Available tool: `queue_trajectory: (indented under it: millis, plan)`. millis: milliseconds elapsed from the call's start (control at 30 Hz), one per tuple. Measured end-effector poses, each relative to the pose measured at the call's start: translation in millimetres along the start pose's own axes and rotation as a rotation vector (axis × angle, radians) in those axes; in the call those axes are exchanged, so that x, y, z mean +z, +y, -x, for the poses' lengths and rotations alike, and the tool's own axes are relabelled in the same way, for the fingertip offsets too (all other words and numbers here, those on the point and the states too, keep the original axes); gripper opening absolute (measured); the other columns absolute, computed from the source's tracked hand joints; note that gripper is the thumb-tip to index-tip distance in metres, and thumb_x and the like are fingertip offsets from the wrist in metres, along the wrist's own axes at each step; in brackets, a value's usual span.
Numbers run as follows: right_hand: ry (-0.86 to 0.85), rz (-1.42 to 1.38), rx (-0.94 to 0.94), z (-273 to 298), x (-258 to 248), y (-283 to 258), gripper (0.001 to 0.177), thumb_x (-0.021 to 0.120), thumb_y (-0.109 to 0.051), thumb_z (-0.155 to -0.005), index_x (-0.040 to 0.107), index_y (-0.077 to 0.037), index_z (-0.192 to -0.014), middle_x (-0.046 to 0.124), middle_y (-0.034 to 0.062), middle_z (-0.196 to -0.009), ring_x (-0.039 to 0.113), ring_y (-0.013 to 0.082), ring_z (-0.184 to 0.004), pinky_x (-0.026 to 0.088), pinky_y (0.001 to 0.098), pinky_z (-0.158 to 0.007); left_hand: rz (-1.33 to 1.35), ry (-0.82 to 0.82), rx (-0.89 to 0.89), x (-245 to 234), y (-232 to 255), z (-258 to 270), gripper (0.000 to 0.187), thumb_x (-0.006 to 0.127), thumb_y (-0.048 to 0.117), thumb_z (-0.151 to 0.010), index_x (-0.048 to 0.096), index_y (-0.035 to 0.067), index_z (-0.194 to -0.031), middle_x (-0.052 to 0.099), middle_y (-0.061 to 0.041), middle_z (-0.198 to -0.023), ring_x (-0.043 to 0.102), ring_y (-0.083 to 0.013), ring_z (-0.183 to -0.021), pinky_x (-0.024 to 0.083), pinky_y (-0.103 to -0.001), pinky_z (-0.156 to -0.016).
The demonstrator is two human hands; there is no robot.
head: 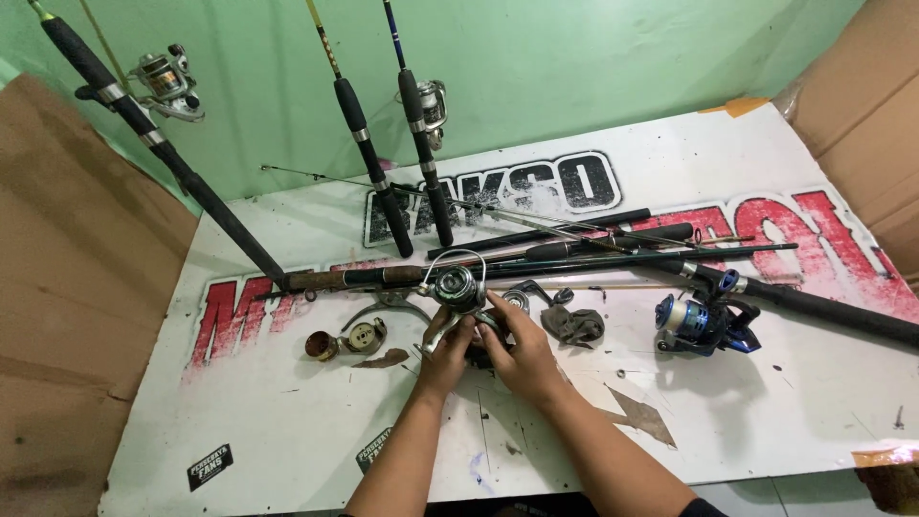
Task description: Disassembling, cleaning, and inspecting internal components of a spinning fishing reel for maintenance.
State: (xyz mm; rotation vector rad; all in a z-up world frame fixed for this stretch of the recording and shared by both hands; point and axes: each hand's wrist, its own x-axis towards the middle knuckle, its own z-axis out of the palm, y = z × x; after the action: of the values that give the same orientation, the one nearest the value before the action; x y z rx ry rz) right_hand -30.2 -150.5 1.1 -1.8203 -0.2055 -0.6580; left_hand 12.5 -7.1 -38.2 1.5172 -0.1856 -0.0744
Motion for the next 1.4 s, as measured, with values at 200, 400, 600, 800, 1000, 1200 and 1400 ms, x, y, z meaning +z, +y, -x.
queue_trajectory:
  millis: [200, 400, 600, 800, 1000, 1200, 1400]
  plan:
    - [0.02, 0.015, -0.046, 2, 3, 4, 0.051, 0.074, -0.005, -0.089, 0.063, -0.004, -0.139, 0.075, 0.0192, -0.1, 0.074, 0.0368, -0.088, 0.059, 0.0452, -0.075, 0.023, -0.053, 0.086, 2, -4, 0, 0.055, 0.064, 0.032, -0.101, 0.053, 0.006, -0.147, 0.065, -0.022, -0.134, 0.06, -0.0339, -0.126, 0.046, -0.054, -0.109]
    - [0.038, 0.008, -0.065, 3, 4, 2, 0.05, 0.074, -0.004, -0.089, 0.064, -0.003, -0.137, 0.075, 0.019, -0.099, 0.075, 0.0358, -0.087, 0.06, 0.0438, -0.075, 0.039, -0.036, 0.125, -3, -18, -3, 0.052, 0.066, 0.027, -0.101, 0.054, 0.003, -0.146, 0.064, -0.024, -0.136, 0.057, -0.0353, -0.13, 0.042, -0.055, -0.113]
    - [0.109, 0.033, -0.033, -6, 0, -9, 0.041, 0.078, -0.01, -0.089, 0.07, -0.007, -0.129, 0.076, 0.0117, -0.094, 0.074, 0.0261, -0.08, 0.06, 0.0366, -0.073, 0.046, -0.025, 0.127, -1, 1, 0, 0.04, 0.065, 0.009, -0.1, 0.062, 0.004, -0.139, 0.072, -0.02, -0.119, 0.07, -0.0293, -0.108, 0.055, -0.051, -0.096]
    - [0.138, 0.106, -0.042, -10, -3, -12, 0.027, 0.077, -0.006, -0.091, 0.072, -0.003, -0.117, 0.07, 0.0082, -0.095, 0.071, 0.0259, -0.08, 0.059, 0.0352, -0.075, 0.071, -0.086, 0.14, -8, -8, -4, 0.046, 0.069, 0.011, -0.099, 0.059, 0.003, -0.143, 0.069, -0.021, -0.13, 0.065, -0.0355, -0.122, 0.05, -0.054, -0.108]
    - [-0.022, 0.2, -0.261, 23, 13, -18, 0.011, 0.085, -0.009, -0.083, 0.074, -0.007, -0.083, 0.075, 0.0107, -0.092, 0.071, 0.0316, -0.081, 0.055, 0.0415, -0.079, 0.159, 0.076, 0.275, -11, -43, -13, 0.045, 0.081, 0.005, -0.086, 0.067, 0.001, -0.129, 0.076, -0.018, -0.108, 0.068, -0.0206, -0.106, 0.054, -0.048, -0.096]
    - [0.25, -0.007, 0.078, -2, -33, -15, 0.01, 0.07, 0.012, -0.095, 0.07, 0.005, -0.103, 0.068, 0.0156, -0.085, 0.072, 0.0247, -0.077, 0.059, 0.0365, -0.073, 0.334, 0.063, 0.355, -11, -5, -12, 0.083, 0.085, 0.01, -0.089, 0.037, 0.006, -0.156, 0.068, -0.01, -0.129, 0.058, -0.0126, -0.121, 0.047, -0.039, -0.112]
    - [0.24, 0.128, 0.065, -2, -61, 0, 0.01, 0.068, 0.004, -0.101, 0.069, 0.003, -0.111, 0.059, 0.0129, -0.098, 0.063, 0.0186, -0.082, 0.052, 0.0298, -0.071, 0.127, -0.004, 0.167, -29, 60, -3, 0.035, 0.063, 0.027, -0.105, 0.062, 0.008, -0.135, 0.067, -0.015, -0.132, 0.066, -0.0314, -0.118, 0.056, -0.045, -0.101]
